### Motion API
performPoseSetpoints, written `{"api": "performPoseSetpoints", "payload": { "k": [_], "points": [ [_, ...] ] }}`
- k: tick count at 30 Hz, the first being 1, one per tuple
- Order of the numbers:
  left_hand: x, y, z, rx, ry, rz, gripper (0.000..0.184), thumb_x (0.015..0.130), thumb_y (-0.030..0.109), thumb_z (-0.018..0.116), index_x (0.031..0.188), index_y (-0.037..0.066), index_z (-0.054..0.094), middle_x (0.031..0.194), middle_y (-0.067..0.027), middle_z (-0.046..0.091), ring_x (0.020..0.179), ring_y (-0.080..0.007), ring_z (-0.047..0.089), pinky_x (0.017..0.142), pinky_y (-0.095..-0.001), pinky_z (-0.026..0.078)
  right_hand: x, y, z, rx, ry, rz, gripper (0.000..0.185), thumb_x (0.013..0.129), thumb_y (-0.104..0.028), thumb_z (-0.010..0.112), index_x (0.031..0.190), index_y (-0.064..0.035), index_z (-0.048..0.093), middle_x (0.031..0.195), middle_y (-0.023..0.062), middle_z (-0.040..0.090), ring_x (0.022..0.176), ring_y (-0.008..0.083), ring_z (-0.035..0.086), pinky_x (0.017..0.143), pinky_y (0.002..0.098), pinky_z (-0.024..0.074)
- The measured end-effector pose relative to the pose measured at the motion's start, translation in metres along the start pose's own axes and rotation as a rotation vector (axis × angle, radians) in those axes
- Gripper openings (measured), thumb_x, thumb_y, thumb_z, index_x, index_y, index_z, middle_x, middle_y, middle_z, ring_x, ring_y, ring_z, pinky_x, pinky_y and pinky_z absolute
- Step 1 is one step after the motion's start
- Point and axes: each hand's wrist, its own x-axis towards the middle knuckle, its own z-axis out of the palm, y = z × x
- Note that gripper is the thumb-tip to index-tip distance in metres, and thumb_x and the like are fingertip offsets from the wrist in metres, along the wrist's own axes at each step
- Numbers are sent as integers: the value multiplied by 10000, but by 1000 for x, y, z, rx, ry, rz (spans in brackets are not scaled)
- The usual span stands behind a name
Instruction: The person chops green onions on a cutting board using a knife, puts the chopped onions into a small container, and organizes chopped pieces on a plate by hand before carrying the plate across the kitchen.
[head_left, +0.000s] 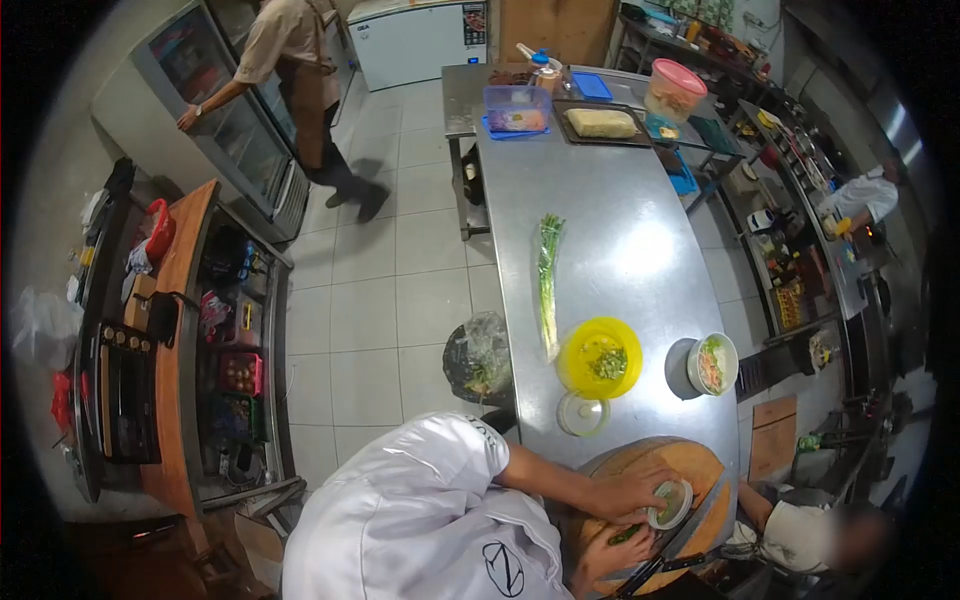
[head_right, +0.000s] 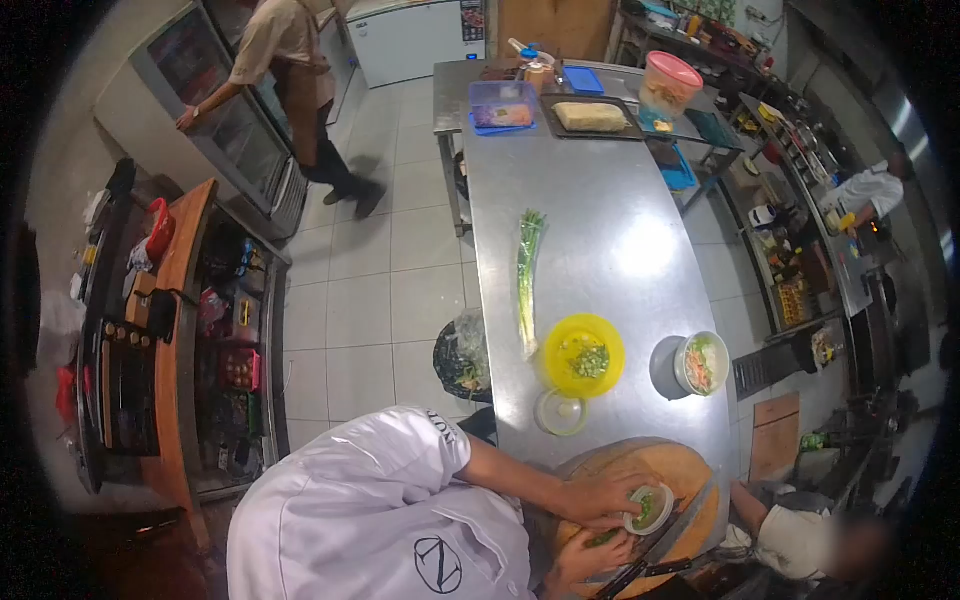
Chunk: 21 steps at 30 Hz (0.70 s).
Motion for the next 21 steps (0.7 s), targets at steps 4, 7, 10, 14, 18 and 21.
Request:
{"api": "performPoseSetpoints", "payload": {
  "k": [4, 7, 10, 14, 18, 21],
  "points": [
    [-3, -2, -1, -33, -4, -32, 325, 847, 157, 824, 1124, 37, 705, 1602, -289, 401, 1536, -524, 385, 1254, -633, 333, 4, -4, -9, -45, -74, -12, 330, 1146, -264, 519, 1218, 38, 630, 1272, 291, 580, 1227, 503, 544, 1020, 600, 432],
    [-4, -6, 1, -19, -26, -22, 337, 844, 159, 827, 1133, 36, 704, 1603, -288, 391, 1541, -522, 379, 1259, -625, 334, 5, -3, -6, 2, -73, 12, 304, 1153, -246, 521, 1130, 42, 614, 1159, 301, 569, 1123, 516, 557, 940, 590, 442],
    [-5, -4, -3, 25, -24, 3, 332, 854, 159, 822, 1133, 34, 694, 1594, -289, 392, 1545, -521, 375, 1263, -610, 340, 1, 9, 9, 25, 4, 7, 332, 1163, -257, 525, 1083, 52, 615, 1059, 288, 588, 1019, 517, 584, 863, 567, 467],
    [-10, -7, -1, 32, -35, -2, 321, 862, 144, 809, 1133, 34, 677, 1590, -290, 398, 1545, -516, 379, 1259, -602, 352, 0, 33, 25, -57, 72, -4, 409, 1168, -281, 535, 1023, 74, 676, 943, 257, 669, 914, 494, 645, 775, 546, 509],
    [-12, -9, 1, 12, -22, -6, 336, 860, 138, 810, 1150, 40, 673, 1602, -285, 391, 1542, -512, 385, 1257, -609, 351, 17, 9, -3, -30, -71, 188, 474, 1176, -302, 525, 1002, 94, 717, 922, 275, 718, 904, 477, 682, 783, 543, 528],
    [-12, -5, -2, 58, -51, 9, 322, 871, 135, 817, 1139, 39, 667, 1619, -281, 374, 1548, -511, 377, 1264, -610, 351, 25, 68, 13, 261, -15, 285, 512, 1174, -327, 537, 1012, 121, 725, 901, 251, 746, 894, 450, 722, 794, 526, 549]
  ]
}}
